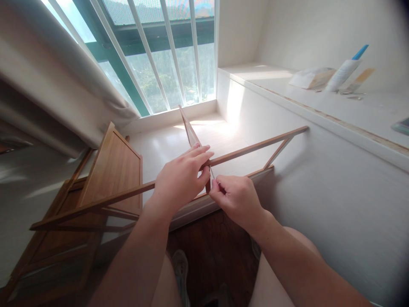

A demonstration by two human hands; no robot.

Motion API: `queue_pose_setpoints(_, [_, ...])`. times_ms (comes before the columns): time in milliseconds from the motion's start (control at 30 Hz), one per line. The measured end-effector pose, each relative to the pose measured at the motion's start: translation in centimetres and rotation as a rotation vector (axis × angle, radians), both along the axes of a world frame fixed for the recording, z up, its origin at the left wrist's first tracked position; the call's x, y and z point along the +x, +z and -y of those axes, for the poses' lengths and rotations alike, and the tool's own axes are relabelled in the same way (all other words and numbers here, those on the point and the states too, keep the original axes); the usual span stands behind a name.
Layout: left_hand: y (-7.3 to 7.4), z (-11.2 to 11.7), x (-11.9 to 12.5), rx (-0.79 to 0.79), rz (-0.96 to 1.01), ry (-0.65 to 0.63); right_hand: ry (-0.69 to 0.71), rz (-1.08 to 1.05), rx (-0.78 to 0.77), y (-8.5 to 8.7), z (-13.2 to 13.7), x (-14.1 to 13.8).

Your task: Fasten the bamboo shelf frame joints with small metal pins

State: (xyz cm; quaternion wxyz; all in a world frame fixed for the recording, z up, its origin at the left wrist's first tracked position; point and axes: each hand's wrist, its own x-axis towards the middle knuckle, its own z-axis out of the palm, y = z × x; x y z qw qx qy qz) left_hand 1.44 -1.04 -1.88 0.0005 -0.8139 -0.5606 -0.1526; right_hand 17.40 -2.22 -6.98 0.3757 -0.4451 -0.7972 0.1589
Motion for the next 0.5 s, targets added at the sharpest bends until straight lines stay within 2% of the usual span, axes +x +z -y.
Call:
queue_pose_setpoints(167, [0.0, -0.09, -0.05, 0.002, -0.009, 0.001, 0.015, -0.047, -0.067, 0.02, 0.0, 0.13])
queue_pose_setpoints(500, [0.01, -0.14, -0.03, 0.007, -0.018, -0.002, 0.041, -0.275, -0.178, -0.44, 0.0, -0.03])
